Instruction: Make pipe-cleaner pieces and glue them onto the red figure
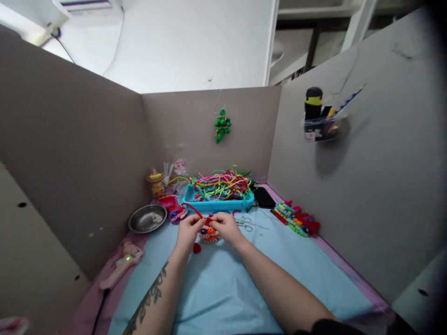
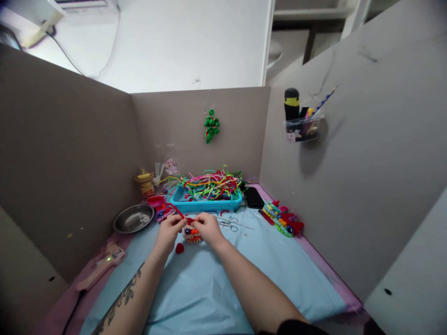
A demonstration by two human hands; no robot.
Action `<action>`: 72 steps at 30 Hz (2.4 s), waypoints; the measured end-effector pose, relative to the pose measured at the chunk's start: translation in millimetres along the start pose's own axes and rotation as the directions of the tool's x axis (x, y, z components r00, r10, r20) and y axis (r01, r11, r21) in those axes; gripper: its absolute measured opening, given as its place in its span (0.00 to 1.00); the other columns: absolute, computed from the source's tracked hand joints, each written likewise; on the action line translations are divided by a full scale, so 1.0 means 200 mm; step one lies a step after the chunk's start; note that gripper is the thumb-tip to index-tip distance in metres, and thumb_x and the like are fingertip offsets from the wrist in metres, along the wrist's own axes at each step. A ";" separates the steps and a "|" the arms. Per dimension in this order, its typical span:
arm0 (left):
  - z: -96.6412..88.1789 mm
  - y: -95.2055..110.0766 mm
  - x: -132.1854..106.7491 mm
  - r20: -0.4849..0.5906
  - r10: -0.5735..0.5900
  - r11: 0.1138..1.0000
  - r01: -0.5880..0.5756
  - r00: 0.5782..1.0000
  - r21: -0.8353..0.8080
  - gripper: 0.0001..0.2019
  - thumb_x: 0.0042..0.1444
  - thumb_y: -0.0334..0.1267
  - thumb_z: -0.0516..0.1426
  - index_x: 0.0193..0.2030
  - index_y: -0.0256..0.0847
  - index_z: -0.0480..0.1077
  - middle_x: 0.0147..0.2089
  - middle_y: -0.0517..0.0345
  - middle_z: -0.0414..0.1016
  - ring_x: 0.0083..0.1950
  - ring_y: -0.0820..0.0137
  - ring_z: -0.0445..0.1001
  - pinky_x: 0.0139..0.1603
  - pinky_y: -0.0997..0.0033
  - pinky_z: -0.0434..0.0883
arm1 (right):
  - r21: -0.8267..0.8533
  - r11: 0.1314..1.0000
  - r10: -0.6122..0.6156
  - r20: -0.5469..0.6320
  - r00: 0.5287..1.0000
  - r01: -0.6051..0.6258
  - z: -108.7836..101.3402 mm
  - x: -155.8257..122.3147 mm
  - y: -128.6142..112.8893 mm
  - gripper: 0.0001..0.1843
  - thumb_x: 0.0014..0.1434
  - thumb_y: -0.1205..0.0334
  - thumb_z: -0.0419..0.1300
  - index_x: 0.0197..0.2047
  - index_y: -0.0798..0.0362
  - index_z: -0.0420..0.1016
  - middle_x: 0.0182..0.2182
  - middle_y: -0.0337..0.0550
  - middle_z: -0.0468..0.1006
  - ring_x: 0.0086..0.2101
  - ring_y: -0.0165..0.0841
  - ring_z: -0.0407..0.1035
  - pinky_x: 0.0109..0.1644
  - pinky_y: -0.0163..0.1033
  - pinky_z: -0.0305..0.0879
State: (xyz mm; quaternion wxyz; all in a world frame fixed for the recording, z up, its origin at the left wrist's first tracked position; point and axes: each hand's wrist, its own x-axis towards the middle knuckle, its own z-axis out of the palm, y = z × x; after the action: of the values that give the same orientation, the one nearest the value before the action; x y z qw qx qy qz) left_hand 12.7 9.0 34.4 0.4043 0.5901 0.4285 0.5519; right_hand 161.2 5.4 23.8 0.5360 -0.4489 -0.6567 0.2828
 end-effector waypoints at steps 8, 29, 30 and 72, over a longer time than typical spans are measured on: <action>-0.01 0.02 0.00 0.038 0.037 0.991 -0.042 0.999 0.129 0.07 0.39 0.40 0.61 0.22 0.37 0.74 0.23 0.57 0.74 0.28 0.68 0.70 0.31 0.72 0.65 | -0.177 0.982 -0.051 0.090 0.995 0.067 -0.03 0.01 0.01 0.08 0.48 0.67 0.59 0.19 0.54 0.74 0.19 0.37 0.69 0.25 0.29 0.62 0.30 0.32 0.54; -0.01 0.06 -0.01 0.225 -0.101 0.987 0.069 0.969 0.146 0.17 0.43 0.48 0.59 0.17 0.37 0.63 0.15 0.66 0.59 0.19 0.77 0.58 0.21 0.77 0.55 | -0.189 0.970 -0.104 0.253 0.962 0.154 -0.09 0.03 -0.02 0.07 0.47 0.68 0.58 0.20 0.55 0.73 0.20 0.36 0.68 0.25 0.27 0.61 0.31 0.31 0.54; -0.01 0.06 -0.01 0.222 -0.099 0.988 0.069 0.970 0.138 0.17 0.43 0.49 0.59 0.17 0.37 0.63 0.15 0.66 0.59 0.19 0.77 0.58 0.21 0.78 0.55 | -0.186 0.972 -0.098 0.247 0.964 0.146 -0.09 0.03 -0.02 0.07 0.47 0.68 0.59 0.20 0.55 0.72 0.20 0.36 0.67 0.25 0.27 0.61 0.31 0.31 0.55; -0.01 0.03 -0.01 0.093 0.138 0.945 -0.159 0.986 0.285 0.15 0.49 0.46 0.55 0.19 0.37 0.65 0.20 0.62 0.64 0.25 0.73 0.62 0.28 0.75 0.59 | 0.549 0.807 0.185 0.112 0.976 -0.217 0.04 -0.01 -0.03 0.14 0.41 0.56 0.67 0.30 0.56 0.75 0.24 0.38 0.75 0.25 0.28 0.66 0.32 0.34 0.61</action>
State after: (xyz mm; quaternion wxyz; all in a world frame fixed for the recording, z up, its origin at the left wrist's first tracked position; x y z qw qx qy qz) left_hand 11.8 5.5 39.9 0.2856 0.6932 0.4447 0.4900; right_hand 151.2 1.3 25.4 0.5929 -0.3321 -0.5083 0.5290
